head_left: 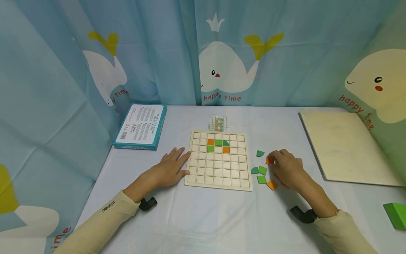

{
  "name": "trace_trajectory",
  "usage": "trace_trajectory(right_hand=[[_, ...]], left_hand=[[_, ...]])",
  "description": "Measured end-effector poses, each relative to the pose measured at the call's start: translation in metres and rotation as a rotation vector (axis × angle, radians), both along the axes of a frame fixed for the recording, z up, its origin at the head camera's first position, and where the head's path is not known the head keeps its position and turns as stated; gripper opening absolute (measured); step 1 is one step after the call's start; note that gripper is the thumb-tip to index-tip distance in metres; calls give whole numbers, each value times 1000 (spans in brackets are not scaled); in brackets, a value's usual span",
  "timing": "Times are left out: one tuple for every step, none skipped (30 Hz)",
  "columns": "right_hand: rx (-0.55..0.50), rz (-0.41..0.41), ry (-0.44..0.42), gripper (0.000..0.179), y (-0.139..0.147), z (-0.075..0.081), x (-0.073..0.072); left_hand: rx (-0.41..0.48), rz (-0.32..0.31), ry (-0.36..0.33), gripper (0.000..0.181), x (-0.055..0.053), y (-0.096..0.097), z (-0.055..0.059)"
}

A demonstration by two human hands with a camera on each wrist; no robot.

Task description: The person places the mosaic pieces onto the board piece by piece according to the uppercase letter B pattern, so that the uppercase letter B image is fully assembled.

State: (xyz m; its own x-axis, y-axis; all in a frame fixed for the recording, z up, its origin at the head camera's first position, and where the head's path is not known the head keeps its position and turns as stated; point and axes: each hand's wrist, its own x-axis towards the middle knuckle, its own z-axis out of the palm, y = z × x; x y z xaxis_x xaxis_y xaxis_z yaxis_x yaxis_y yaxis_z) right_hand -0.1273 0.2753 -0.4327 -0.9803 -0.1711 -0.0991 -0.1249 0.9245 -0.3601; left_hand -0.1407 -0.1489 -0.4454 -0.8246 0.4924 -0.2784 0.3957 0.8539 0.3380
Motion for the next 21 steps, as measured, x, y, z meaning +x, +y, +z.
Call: trace_trajectory(right_hand=[[-10,1,11,29,1,-2,-2],[-23,3,18,30,2,-4,-3],[-34,3,25,30,3,-6,-5],[-45,7,27,30,4,-8,-6],[-54,12,29,30,5,-9,-7],[-66,18,32,31,6,-10,-8],[-76,23,34,31,6,-11,-9],[-85,28,32,31,7,-12,-10],[-94,31,29,31,7,-13,-10],[-103,35,23,31,8,-13,-11],[-112,36,15,31,8,-13,-11],[-120,36,8,31,9,-13,-12],[-123,36,-1,31,9,-13,-13],[-126,38,-8,31,10,-13,-13],[-127,40,-15,30,10,-12,-14],[-128,45,-22,29,10,-11,-15],[-127,49,-24,29,11,-10,-15],[-124,55,-21,28,11,-9,-16],[-127,61,-15,28,10,-7,-16],[-133,68,-6,27,9,-6,-16],[-141,77,5,26,8,-3,-16]], left_hand=[[2,-2,1,73,0,0,0],[3,-3,1,73,0,0,0],[3,-5,1,73,0,0,0],[1,-6,1,73,0,0,1],[2,-8,2,73,0,0,1],[2,-8,4,73,0,0,1],[0,-8,5,73,0,0,1],[0,-6,5,73,0,0,1],[-5,-4,5,73,0,0,1],[-5,-2,5,73,0,0,1],[-6,-1,5,73,0,0,1],[-5,0,5,73,0,0,1],[-4,0,4,73,0,0,1],[-5,1,1,73,0,0,1],[-9,1,-1,73,0,0,1],[-7,0,-1,73,0,0,1],[-11,0,-2,73,0,0,1],[-8,-1,-1,73,0,0,1],[-9,-1,0,73,0,0,0],[-9,-1,-1,73,0,0,0],[-8,-2,0,73,1,0,0]])
